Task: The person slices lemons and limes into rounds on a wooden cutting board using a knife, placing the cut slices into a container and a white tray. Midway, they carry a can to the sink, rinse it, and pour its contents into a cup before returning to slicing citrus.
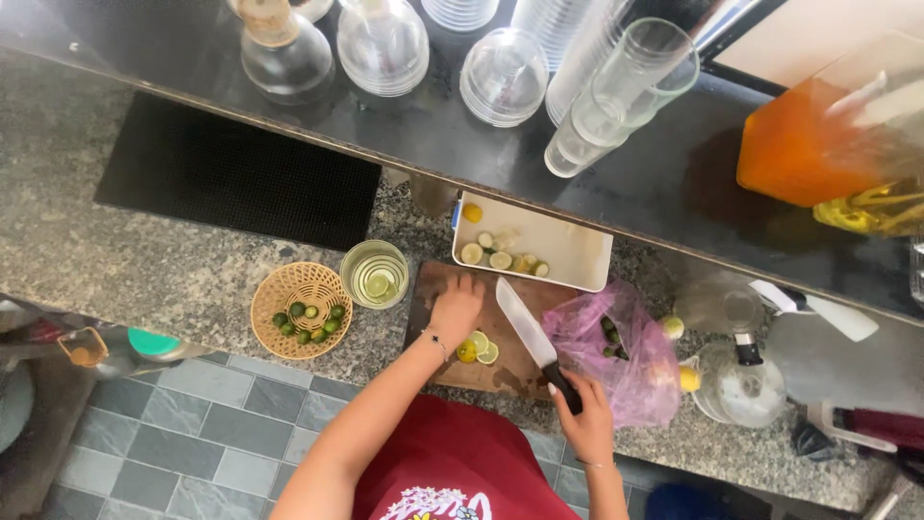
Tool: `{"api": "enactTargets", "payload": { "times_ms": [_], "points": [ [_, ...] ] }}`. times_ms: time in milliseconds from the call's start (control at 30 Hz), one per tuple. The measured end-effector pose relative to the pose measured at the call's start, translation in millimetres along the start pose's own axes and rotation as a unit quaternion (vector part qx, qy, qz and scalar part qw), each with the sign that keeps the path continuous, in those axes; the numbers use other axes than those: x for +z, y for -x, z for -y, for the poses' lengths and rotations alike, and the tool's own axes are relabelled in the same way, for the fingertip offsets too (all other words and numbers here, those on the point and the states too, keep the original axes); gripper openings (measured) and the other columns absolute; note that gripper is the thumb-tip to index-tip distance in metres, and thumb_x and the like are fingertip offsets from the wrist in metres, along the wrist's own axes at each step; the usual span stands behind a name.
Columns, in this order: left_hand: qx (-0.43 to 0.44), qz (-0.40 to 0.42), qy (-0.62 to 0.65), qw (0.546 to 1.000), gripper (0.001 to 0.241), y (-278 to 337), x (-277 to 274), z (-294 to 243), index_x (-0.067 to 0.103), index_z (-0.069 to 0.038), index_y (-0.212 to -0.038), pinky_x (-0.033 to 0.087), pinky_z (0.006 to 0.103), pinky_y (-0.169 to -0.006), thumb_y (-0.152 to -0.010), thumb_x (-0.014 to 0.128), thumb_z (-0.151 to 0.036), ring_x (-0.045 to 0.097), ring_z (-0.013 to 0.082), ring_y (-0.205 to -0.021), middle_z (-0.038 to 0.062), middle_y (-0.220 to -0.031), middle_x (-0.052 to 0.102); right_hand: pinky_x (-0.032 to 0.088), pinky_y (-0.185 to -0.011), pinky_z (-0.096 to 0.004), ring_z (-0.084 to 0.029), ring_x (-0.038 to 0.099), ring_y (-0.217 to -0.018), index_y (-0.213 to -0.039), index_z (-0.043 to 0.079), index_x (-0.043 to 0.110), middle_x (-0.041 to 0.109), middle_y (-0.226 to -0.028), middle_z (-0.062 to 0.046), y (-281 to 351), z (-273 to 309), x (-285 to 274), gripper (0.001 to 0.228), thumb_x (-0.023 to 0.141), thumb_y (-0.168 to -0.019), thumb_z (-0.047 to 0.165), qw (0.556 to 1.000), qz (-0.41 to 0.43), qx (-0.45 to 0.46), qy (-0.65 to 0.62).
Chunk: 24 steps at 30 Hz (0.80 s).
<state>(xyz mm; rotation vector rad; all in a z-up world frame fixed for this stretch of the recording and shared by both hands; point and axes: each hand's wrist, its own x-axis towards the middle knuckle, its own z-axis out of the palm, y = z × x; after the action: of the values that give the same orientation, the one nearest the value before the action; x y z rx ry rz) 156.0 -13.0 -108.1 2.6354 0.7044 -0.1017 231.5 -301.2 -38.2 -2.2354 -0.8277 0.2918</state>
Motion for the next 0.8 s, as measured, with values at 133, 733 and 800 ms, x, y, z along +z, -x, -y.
{"api": "enactTargets", "payload": {
  "times_ms": [133,733,800],
  "points": [
    [0.007,-0.079,-0.099,0.992,0.042,5,25,11,0.057,-0.002,-0.12,0.061,0.041,-0.079,-0.085,0.078,-0.013,0.057,0.0379,-0.118,0.018,-0.121,0.054,0.055,-0.086,-0.038,-0.032,0.068,-0.101,-0.117,0.009,0.072,0.066,-0.112,-0.013,4,-26,13,0.037,0.078,-0.084,0.025,1.0,-0.005,0.001,0.01],
    [-0.026,-0.249,0.319,0.914,0.009,78,-152,27,0.074,-0.012,-0.094,0.058,0.0358,-0.092,-0.087,0.075,-0.006,0.074,0.0256,-0.099,0.01,-0.107,0.076,0.054,-0.09,-0.037,-0.029,0.068,-0.102,-0.111,0.01,0.074,0.069,-0.106,-0.011,-66,81,52,0.026,0.073,-0.086,0.013,0.989,0.023,-0.124,-0.075],
    [-0.099,-0.279,0.336,0.894,0.011,78,-170,42,0.075,-0.013,-0.1,0.061,0.0311,-0.088,-0.09,0.073,-0.008,0.075,0.0205,-0.1,0.007,-0.116,0.077,0.054,-0.089,-0.037,-0.029,0.068,-0.1,-0.109,0.01,0.075,0.068,-0.104,-0.011,-63,80,57,0.023,0.075,-0.087,0.015,0.991,0.041,-0.103,-0.071]
  ]
}}
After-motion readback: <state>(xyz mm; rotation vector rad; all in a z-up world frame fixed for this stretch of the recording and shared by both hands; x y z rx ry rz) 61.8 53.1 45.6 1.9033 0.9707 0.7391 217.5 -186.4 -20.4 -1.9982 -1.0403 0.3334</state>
